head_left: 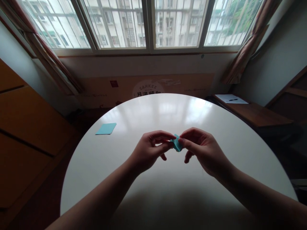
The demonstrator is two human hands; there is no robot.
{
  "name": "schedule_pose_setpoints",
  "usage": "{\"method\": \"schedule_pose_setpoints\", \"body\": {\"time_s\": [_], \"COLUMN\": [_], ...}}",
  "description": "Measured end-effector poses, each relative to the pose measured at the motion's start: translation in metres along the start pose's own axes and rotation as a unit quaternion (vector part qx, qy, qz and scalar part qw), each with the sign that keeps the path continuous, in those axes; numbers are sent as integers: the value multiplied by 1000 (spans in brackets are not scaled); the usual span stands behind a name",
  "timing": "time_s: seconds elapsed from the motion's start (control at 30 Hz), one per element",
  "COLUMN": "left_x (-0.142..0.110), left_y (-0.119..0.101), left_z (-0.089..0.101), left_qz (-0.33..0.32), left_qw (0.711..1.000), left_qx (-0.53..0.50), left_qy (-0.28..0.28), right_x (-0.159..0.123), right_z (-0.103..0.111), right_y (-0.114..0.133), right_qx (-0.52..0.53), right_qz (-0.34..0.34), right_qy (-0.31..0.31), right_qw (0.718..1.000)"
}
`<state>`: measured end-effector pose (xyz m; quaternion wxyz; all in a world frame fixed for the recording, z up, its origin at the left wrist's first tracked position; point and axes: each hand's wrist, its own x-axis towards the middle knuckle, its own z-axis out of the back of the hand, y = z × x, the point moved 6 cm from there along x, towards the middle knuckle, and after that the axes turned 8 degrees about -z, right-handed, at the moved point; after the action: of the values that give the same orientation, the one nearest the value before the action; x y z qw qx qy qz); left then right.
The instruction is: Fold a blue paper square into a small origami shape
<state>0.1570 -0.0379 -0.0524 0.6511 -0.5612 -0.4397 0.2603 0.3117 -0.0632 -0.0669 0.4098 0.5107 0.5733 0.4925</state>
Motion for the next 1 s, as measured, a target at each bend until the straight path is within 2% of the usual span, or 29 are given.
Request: {"method": "schedule_pose_setpoints", "body": {"time_s": [0.37,0.57,0.7,1.0], "left_x": [-3,-5,-6,-7], "left_y": [2,-1,-2,3], "left_z": [-2,-7,-7,-3], "left_qz": [18,15,25,63], "left_qw": [998,994,992,992], "left_qx": [-50,-82,-81,-57], "left_qy": [-24,-70,-91,-91], "right_x": [-5,-6,-5,-1], "right_z": [-2,-3,-3,1], "right_y": [5,9,7,-1], "right_qx": [2,-5,-33,-45], "right_qz": [30,51,40,-11], "right_qy": [-4,-16,-11,-13], "right_qw": [1000,999,999,999]}}
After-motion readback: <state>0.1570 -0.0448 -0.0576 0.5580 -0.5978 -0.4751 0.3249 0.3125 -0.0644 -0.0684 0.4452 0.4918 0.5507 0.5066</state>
